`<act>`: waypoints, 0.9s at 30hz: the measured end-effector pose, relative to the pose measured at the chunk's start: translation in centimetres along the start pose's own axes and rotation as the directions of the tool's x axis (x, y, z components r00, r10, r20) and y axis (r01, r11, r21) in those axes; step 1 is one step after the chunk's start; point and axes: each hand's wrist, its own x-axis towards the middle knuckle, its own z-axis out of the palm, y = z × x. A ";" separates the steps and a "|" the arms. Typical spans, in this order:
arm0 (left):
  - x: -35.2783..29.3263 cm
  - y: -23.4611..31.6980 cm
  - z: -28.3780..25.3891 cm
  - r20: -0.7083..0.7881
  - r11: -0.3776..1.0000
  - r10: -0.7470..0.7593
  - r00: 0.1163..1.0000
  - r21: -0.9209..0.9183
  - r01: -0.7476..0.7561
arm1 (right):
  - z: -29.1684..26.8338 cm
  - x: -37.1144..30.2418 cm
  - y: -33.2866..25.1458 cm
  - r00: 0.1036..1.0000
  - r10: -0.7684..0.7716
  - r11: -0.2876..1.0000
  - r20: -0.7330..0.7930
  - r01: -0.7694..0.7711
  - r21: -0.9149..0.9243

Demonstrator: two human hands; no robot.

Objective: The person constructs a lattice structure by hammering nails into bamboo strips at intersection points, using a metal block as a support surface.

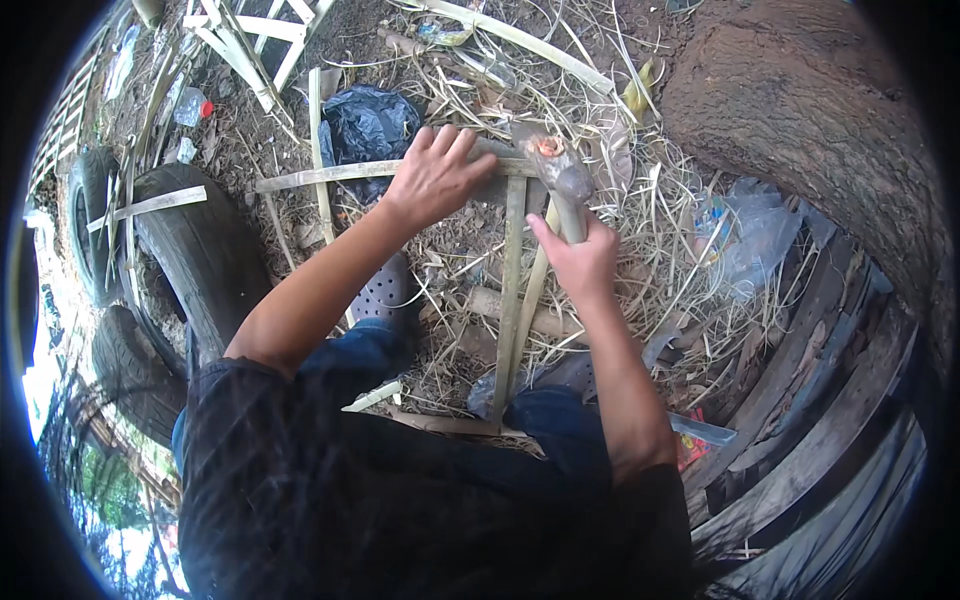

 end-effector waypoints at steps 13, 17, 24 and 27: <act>2.7 0.4 2.2 -0.325 0.685 -0.071 0.943 -0.703 -0.191 | 1.9 4.0 0.1 0.994 0.095 0.972 -0.053 -0.081 0.222; 2.9 0.8 2.4 -0.298 0.689 -0.112 0.948 -0.710 -0.141 | 2.0 4.0 1.0 0.992 0.115 0.983 -0.046 -0.107 0.149; 3.9 1.2 0.4 -0.184 0.837 -0.060 0.981 -0.545 -0.051 | 1.9 4.5 -0.2 0.990 0.130 0.991 -0.057 -0.130 0.011; 4.2 1.1 0.3 -0.153 0.841 -0.053 0.987 -0.539 -0.039 | 1.8 4.6 0.0 0.992 0.103 0.994 -0.070 -0.101 0.033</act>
